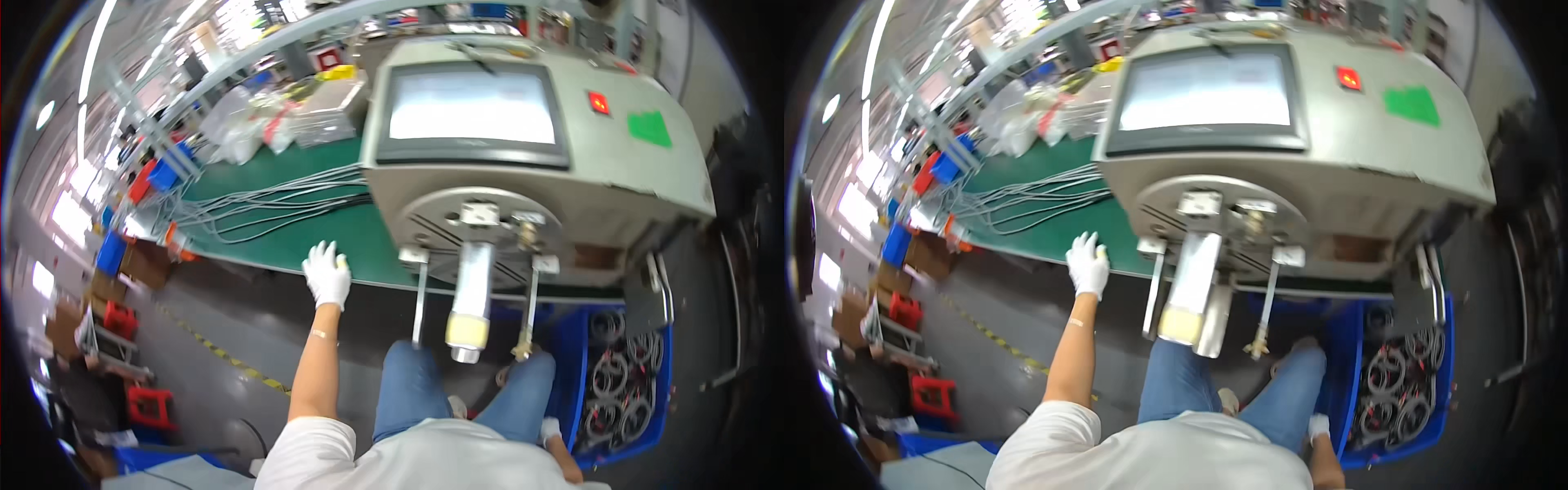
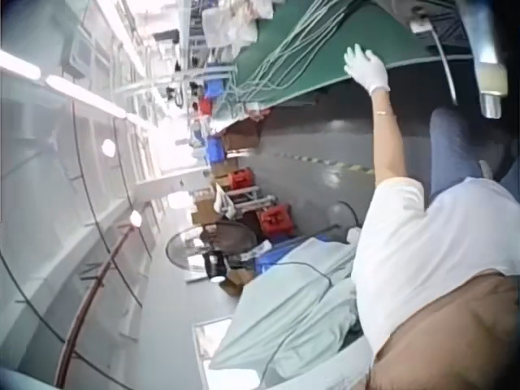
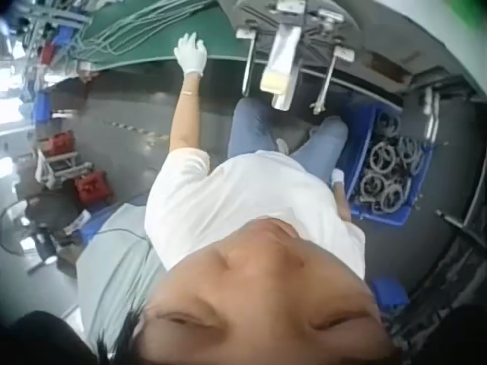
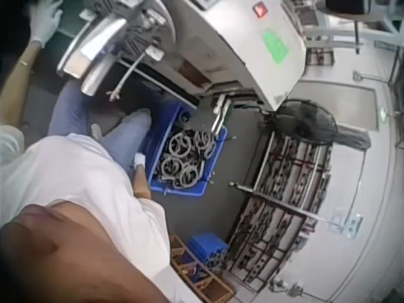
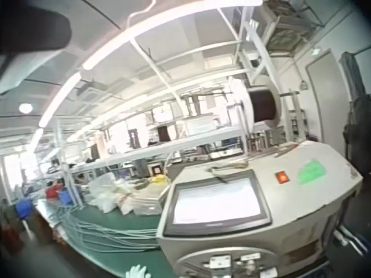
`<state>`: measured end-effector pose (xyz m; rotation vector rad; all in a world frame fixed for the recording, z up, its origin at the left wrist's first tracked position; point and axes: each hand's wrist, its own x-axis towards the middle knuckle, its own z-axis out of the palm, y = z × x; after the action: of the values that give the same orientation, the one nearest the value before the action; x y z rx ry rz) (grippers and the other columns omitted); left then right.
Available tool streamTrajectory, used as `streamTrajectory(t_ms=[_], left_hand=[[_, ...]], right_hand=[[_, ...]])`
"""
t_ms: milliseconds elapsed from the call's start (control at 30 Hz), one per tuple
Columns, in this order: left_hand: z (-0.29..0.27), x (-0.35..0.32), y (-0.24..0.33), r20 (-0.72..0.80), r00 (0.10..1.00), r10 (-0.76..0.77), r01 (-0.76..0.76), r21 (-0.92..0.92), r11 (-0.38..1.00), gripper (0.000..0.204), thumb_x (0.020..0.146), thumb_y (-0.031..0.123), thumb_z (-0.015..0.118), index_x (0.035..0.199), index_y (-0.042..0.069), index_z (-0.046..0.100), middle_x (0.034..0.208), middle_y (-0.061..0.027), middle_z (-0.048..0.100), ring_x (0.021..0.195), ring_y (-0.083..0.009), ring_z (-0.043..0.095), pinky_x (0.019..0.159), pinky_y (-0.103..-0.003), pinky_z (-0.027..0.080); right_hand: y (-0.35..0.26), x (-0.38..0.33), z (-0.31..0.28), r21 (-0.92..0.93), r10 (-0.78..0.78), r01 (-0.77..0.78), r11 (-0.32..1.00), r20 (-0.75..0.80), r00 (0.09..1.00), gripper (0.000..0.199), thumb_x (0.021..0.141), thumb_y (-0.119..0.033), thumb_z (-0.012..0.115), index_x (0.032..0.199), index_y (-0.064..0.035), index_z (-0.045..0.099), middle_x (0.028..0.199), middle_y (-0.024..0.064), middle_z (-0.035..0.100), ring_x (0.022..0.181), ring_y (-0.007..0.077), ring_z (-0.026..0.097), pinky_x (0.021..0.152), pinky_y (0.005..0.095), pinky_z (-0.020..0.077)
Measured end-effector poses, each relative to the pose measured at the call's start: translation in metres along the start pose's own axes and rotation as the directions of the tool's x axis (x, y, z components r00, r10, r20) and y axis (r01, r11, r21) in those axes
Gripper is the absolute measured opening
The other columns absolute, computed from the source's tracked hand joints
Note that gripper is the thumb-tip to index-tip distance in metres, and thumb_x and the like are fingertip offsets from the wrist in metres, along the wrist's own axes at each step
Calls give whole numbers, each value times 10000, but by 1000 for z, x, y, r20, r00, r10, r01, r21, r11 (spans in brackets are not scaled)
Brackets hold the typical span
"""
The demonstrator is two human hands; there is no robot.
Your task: Use a specialized machine to coil long cables and organize them into storage bins.
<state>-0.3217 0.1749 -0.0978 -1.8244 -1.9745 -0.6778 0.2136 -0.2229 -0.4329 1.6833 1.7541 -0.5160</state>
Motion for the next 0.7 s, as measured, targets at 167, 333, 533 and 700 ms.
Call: streamTrajectory(t_ms=[167,333,533,700], left_hand=[[31,69,-12,195,944,-266,247,117,962,547,859,408,535,1299,86,497,1385,-133,433,1274,-301,371,1018,-501,301],[48,98,-10,85,931,-354,340,147,929,547,851,357,573,1320,104,445,1358,-117,417,1296,-328,328,1052,-546,251],[50,103,-14,16,956,-294,291,98,952,257,838,317,585,977,109,642,1038,-104,592,1063,-301,494,989,-526,305],[45,101,-13,-30,969,-245,245,-8,970,198,810,300,622,859,110,599,824,-96,618,829,-294,607,730,-448,468]], right_hand=[[38,-1,-7,188,-6,-18,982,125,992,177,759,-291,633,827,-163,734,894,84,708,887,241,686,724,377,541],[32,28,-67,625,203,-293,723,213,956,193,776,-297,621,858,-153,721,919,96,695,896,254,673,729,389,535],[10,34,-112,753,222,-309,581,219,950,213,797,-303,607,896,-142,705,948,110,679,908,270,657,736,404,527],[4,35,-125,797,214,-308,519,227,950,230,815,-309,595,927,-133,692,973,123,666,918,282,644,741,416,520]])
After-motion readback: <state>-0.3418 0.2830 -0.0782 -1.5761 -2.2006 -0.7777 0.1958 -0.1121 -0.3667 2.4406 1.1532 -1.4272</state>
